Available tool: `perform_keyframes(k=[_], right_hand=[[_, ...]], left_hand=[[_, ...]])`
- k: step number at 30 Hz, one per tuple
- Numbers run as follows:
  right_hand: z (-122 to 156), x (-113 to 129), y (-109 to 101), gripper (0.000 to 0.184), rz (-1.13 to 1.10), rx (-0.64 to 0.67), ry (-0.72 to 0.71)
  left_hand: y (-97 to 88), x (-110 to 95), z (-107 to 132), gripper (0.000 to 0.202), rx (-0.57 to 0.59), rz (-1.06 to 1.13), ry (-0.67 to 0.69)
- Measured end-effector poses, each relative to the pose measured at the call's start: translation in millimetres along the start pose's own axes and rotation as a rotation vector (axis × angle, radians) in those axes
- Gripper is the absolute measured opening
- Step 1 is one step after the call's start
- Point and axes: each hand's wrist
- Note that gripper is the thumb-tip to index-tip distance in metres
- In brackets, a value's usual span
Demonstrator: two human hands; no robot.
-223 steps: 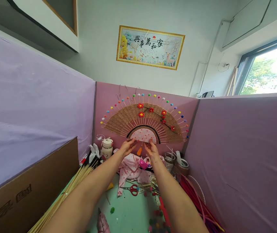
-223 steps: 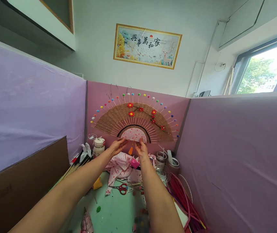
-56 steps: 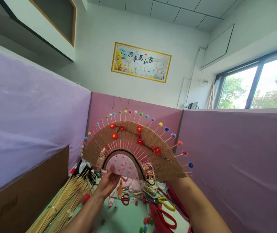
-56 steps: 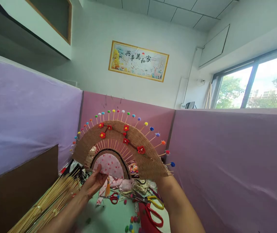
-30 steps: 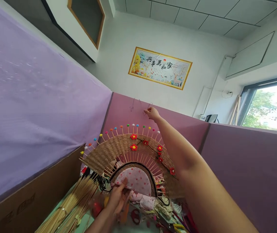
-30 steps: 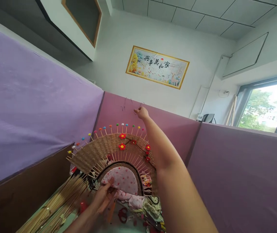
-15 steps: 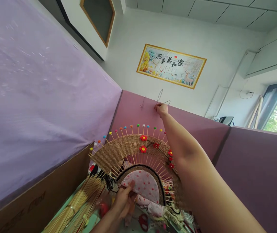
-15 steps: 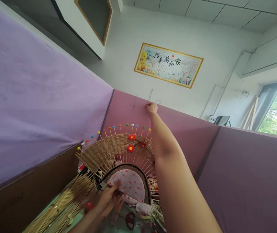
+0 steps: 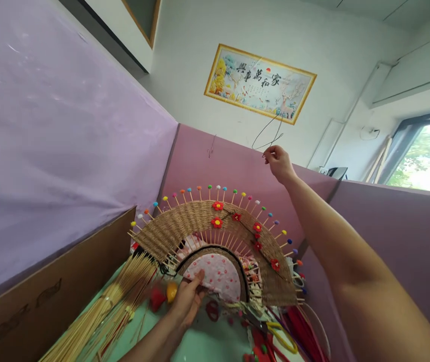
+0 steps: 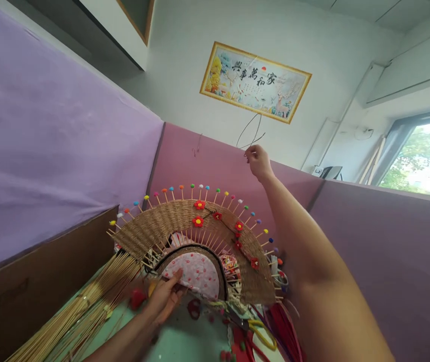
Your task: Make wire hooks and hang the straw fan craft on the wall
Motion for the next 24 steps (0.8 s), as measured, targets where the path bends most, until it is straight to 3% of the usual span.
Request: perform_keyframes(k=[6,11,18,24], right_hand=[[46.0,18.7,-38.0,0.009,-0.033,-0.029,-0.09],[82.5,33.1,-47.1,0.011,-0.09,0.05,-0.103],[136.4,63.7,-41.9,0.017,-0.213,0.135,-0.085],[177.2,83.5,-40.2,0.018,-0.366,0.131,-0.029]], left_hand=[[10.0,25.3,31.3,0.018,-0.073,0.001,0.028],[9.6,32.0,71.5,0.019,-0.131,-0.01,0.043],[-15.2,31.8,127.4,0.019,-0.243,-0.047,0.001],[-41.9,34.6,144.3,0.022,-0.311,-0.081,-0.024]])
Point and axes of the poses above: each hand's wrist, its own z-axis away from the middle knuckle, its own y-axis out of the palm, x = y × z, and after that the axes turned 7 degrees about z, right-handed
